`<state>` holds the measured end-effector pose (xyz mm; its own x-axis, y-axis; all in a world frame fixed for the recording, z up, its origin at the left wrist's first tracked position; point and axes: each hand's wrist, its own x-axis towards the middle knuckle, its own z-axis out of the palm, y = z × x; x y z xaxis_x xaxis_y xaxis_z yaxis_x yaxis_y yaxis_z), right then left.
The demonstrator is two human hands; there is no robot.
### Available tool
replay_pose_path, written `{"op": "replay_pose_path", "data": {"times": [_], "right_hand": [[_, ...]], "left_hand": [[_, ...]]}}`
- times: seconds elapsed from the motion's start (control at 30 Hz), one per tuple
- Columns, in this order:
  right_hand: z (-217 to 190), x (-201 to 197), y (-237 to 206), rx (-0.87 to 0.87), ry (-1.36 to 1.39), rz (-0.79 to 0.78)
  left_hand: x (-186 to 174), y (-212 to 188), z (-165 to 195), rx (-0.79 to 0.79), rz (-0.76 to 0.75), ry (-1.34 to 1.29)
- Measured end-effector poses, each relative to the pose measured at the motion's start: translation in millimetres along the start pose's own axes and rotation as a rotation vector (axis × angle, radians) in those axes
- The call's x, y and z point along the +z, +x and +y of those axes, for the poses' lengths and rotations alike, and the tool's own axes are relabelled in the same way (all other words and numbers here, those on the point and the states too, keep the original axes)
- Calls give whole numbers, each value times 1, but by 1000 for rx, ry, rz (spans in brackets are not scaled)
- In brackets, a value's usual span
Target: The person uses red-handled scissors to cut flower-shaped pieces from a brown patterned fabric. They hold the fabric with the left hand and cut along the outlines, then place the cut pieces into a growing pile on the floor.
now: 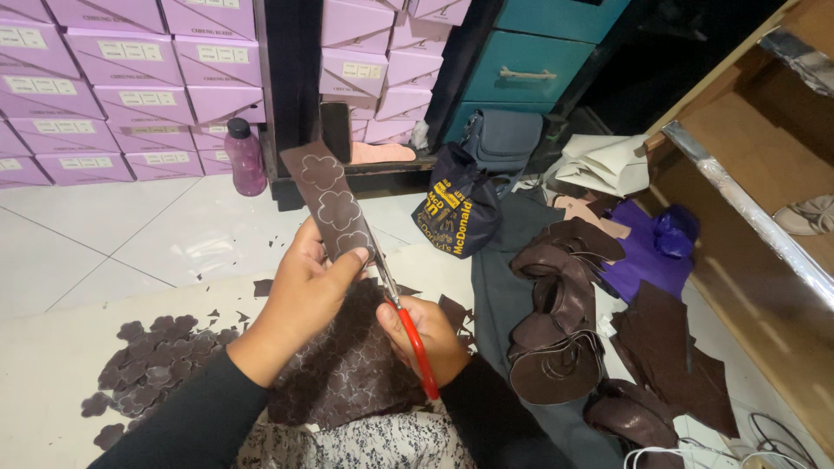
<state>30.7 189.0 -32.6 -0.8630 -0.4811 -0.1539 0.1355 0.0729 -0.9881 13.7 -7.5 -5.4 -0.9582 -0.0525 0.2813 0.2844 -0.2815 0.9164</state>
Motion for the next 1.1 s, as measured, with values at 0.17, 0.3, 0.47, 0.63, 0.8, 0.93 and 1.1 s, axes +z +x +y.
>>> {"op": "replay_pose_path", "data": {"times": [0.17,0.3,0.47,0.63,0.8,0.93,1.1], "right_hand": [[-3,-1,-1,12,-8,-43],[-6,-1,-3,31,-92,-50],[-6,-2,-2,26,-121,-73],[-1,-3,-1,8,-77,-94],[1,-8,-2,33,-123,-93],[3,-11,-1,-52,-201,-103],[2,-11,0,7,-78,-100]], "left_hand": [[-10,2,8,-7,-93,49],[-17,3,14,14,-157,137],[-16,2,21,7,-226,113],[-18,2,30,-38,-250,100],[-20,2,35,-93,-246,129],[-23,3,30,-108,-236,130],[-28,7,16,-112,-120,129]]}}
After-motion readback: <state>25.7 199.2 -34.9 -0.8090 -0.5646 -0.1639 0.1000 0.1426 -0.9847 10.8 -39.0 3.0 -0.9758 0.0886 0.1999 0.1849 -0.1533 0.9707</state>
